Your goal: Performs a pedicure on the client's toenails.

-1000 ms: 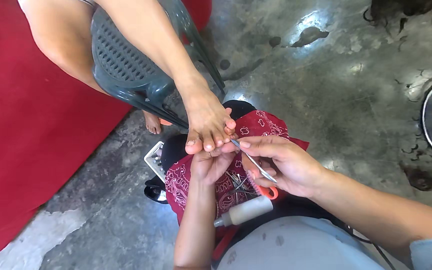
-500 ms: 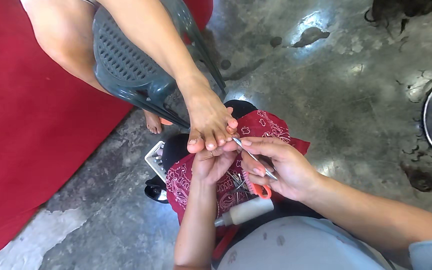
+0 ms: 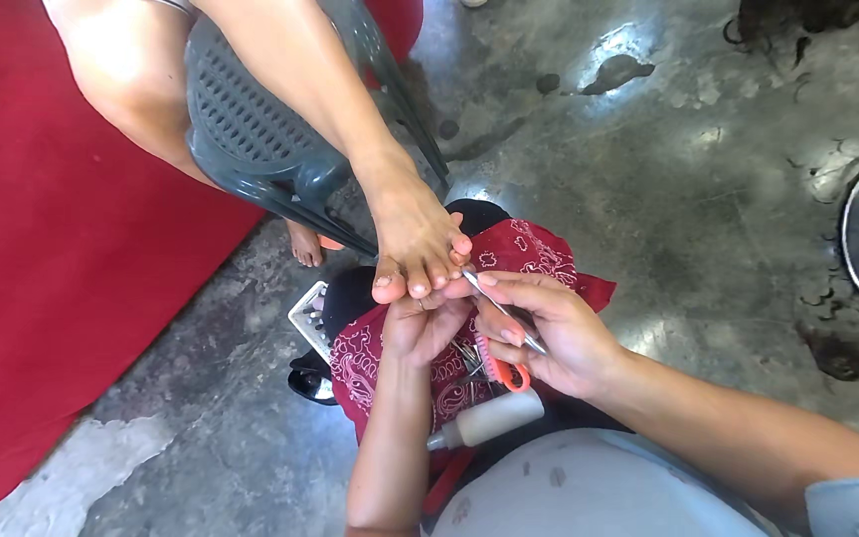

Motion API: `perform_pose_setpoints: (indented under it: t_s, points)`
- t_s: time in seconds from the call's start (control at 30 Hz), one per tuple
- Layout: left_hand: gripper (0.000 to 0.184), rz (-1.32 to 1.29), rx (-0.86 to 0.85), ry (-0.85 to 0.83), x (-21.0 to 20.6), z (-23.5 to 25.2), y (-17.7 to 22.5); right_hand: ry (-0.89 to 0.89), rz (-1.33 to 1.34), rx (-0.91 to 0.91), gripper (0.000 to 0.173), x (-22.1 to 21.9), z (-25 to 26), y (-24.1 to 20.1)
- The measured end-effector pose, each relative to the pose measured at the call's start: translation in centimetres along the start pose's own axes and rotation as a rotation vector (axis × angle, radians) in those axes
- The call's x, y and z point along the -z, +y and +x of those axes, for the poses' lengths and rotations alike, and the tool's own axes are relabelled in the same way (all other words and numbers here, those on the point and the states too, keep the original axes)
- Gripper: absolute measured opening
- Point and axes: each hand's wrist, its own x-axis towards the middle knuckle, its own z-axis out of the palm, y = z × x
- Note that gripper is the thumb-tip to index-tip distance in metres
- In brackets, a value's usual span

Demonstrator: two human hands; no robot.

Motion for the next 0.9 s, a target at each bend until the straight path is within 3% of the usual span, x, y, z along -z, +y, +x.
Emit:
perform_pose_setpoints:
  t_s: [0.43,0.9]
  points:
    - [0.035,0.003,-0.009,0.009,-0.2,0.0,-0.1,-0.015,0.026,0.074,0.038,0.1,0.3,0.5]
    - [0.039,-0.015,-0.017,0.011,-0.2,0.0,-0.1,-0.086,-0.166,-0.061,0.035,0.7,-0.3,-1.4]
